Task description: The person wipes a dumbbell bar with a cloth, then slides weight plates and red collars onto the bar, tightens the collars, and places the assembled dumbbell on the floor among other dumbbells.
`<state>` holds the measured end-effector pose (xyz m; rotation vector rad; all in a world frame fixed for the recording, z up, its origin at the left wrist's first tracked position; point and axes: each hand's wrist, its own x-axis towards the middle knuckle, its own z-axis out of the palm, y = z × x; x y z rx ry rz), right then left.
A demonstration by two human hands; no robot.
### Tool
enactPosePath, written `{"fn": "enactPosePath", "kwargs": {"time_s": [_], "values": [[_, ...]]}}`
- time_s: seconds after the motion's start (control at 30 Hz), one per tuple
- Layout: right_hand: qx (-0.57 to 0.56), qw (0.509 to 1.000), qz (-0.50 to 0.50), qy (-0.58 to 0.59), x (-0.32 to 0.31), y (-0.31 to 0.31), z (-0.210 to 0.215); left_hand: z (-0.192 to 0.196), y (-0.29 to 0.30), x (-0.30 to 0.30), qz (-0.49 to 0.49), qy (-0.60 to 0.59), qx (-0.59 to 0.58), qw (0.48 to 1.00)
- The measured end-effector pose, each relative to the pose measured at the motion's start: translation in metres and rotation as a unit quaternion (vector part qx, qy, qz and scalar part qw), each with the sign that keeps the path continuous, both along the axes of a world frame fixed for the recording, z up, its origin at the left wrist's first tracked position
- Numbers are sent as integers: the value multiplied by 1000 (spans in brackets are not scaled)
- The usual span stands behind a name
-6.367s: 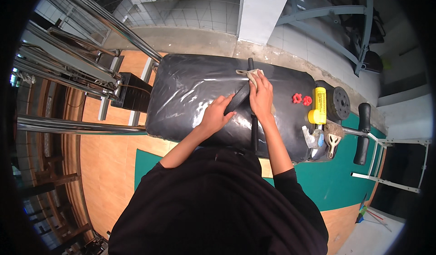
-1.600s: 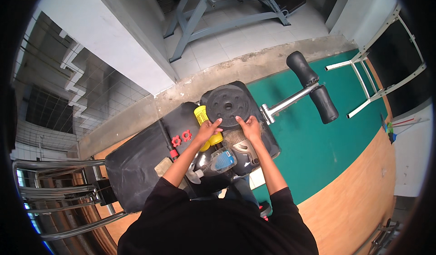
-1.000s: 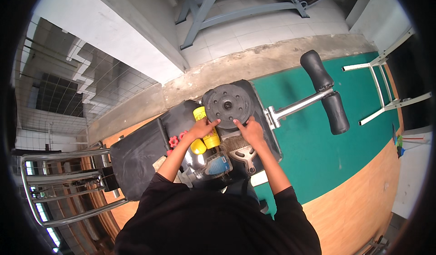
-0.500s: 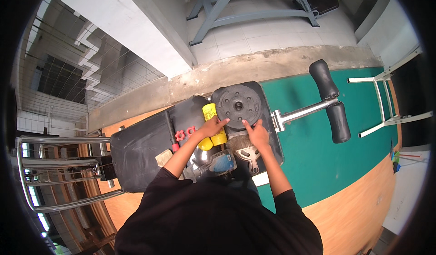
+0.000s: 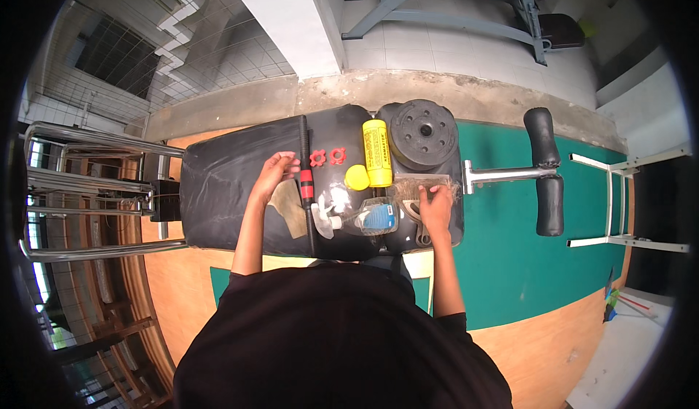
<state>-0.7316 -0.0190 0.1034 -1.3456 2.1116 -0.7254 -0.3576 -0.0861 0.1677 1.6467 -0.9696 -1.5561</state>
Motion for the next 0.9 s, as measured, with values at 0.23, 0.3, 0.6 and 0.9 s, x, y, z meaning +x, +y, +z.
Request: {"fn": "enactPosePath", "kwargs": {"time_s": [0.23, 0.3, 0.6, 0.9], "values": [[8, 995, 37, 90, 5, 49, -12, -61, 121, 16, -235, -132, 233, 934], [-36, 988, 54, 137, 11, 60, -15, -81, 145, -3, -224, -226, 244, 916], [145, 978, 61, 139, 11, 70, -29, -83, 175, -29, 54, 70, 173, 981], [72, 982, 37, 172, -6, 71, -59, -23, 193, 4, 155, 51, 95, 982]]}}
